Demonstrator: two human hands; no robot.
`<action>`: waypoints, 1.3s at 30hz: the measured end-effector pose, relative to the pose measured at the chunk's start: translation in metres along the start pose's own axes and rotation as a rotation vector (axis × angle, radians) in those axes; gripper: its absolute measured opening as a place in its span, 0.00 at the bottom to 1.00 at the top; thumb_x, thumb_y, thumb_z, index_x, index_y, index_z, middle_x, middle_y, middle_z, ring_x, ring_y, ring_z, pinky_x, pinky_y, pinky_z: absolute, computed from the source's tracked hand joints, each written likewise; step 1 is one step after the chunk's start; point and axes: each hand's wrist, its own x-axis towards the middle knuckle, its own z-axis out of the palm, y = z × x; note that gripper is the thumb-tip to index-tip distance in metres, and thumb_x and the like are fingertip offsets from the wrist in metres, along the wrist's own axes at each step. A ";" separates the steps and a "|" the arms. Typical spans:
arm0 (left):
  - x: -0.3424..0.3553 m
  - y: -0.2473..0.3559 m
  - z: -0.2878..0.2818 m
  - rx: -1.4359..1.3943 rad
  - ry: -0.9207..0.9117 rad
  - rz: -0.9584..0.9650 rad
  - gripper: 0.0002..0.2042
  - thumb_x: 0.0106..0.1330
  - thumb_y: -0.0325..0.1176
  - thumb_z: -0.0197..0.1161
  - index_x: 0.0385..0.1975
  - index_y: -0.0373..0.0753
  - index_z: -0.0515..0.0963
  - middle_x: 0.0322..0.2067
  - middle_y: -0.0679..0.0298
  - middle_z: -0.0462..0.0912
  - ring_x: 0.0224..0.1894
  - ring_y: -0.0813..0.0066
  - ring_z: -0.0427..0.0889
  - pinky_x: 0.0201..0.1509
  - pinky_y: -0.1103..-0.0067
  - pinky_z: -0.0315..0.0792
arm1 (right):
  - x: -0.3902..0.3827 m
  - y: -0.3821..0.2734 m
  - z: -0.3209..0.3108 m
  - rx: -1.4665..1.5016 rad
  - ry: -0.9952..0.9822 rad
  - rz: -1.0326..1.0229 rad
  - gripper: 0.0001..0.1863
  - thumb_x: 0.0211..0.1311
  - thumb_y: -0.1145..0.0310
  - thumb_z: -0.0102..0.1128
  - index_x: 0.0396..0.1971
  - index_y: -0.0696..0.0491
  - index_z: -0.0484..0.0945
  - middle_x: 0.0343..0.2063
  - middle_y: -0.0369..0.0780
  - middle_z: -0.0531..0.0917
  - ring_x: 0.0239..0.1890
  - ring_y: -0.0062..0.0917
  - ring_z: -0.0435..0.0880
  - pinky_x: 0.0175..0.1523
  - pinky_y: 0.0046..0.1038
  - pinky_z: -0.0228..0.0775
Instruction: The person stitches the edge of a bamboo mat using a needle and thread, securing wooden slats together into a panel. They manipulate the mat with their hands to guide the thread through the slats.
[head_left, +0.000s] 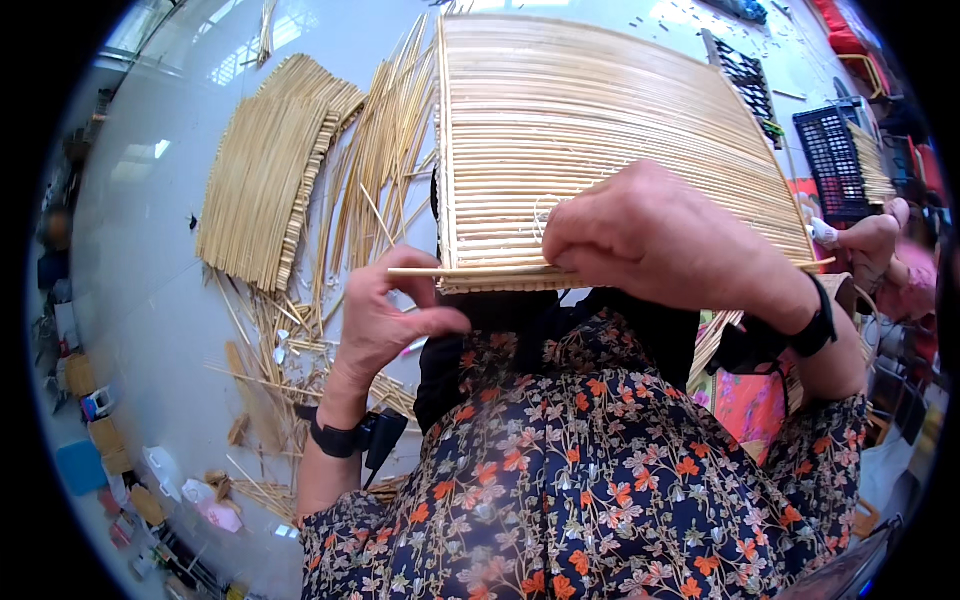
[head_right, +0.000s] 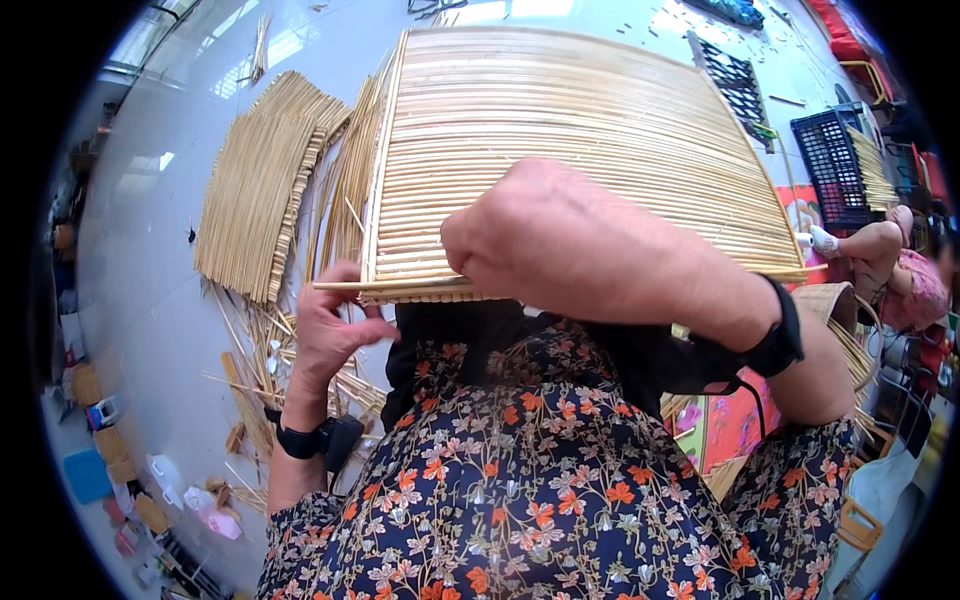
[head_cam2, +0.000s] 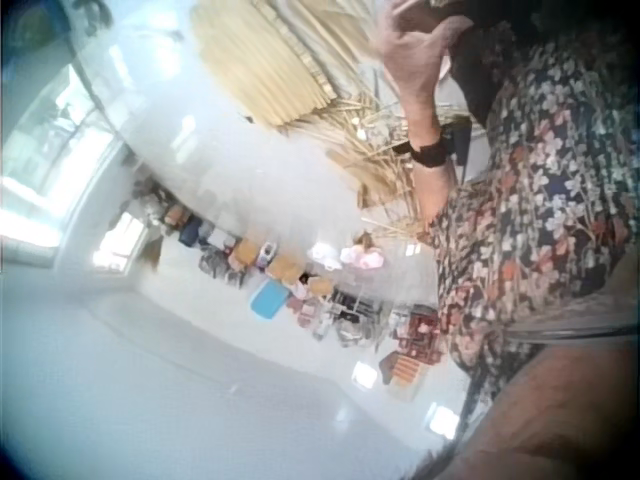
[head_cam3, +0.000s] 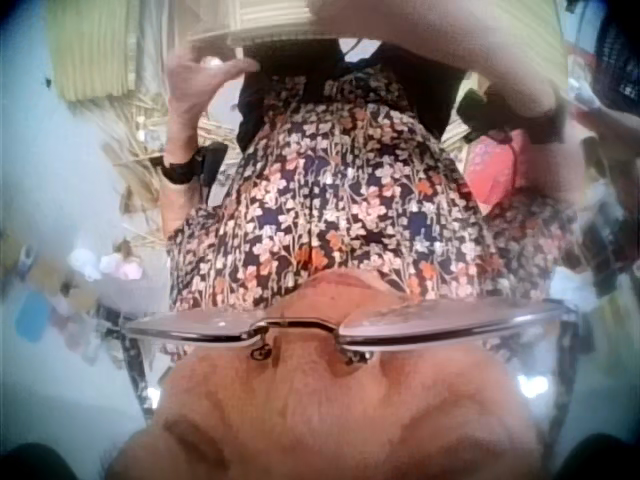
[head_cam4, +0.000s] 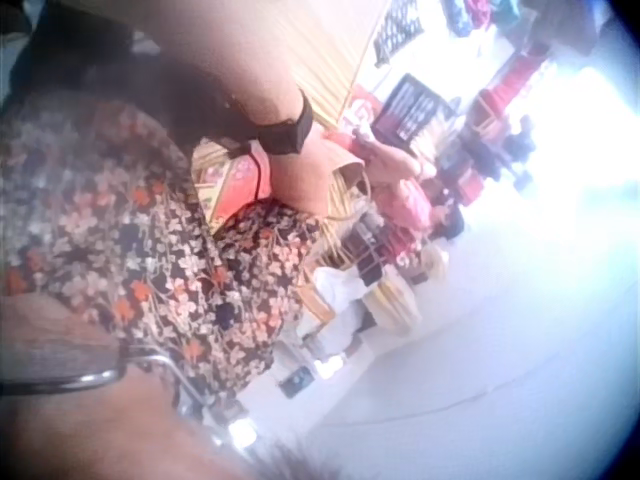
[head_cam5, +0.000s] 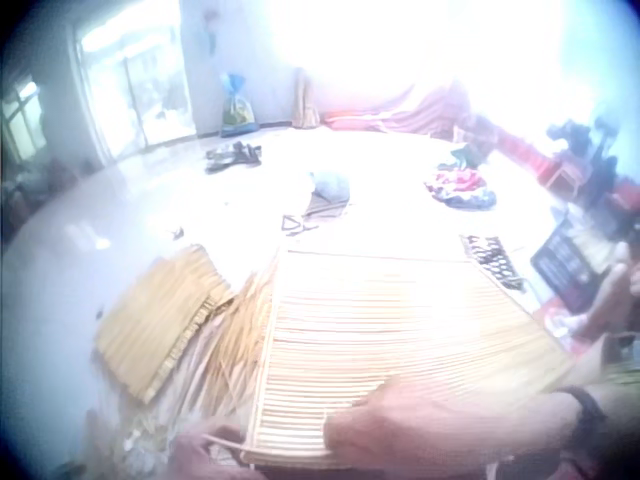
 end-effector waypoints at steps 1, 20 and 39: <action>0.002 0.000 0.001 0.163 0.207 0.191 0.27 0.47 0.43 0.85 0.42 0.34 0.79 0.36 0.61 0.85 0.33 0.74 0.84 0.40 0.77 0.80 | -0.002 -0.001 -0.009 0.013 -0.022 0.027 0.05 0.59 0.73 0.61 0.26 0.57 0.80 0.19 0.47 0.79 0.24 0.43 0.82 0.33 0.40 0.73; 0.074 0.092 0.013 0.142 0.037 0.989 0.23 0.46 0.40 0.82 0.44 0.42 0.87 0.35 0.66 0.88 0.38 0.68 0.86 0.44 0.74 0.75 | -0.012 -0.009 -0.060 -0.121 -0.040 -0.153 0.04 0.64 0.72 0.58 0.35 0.54 0.80 0.21 0.42 0.80 0.26 0.39 0.81 0.35 0.37 0.70; 0.076 0.095 0.013 0.095 0.094 0.924 0.21 0.48 0.36 0.82 0.43 0.43 0.86 0.37 0.68 0.89 0.38 0.69 0.85 0.45 0.74 0.74 | -0.006 -0.020 -0.058 -0.379 0.010 -0.143 0.41 0.45 0.53 0.79 0.57 0.53 0.69 0.26 0.46 0.81 0.34 0.45 0.83 0.41 0.42 0.72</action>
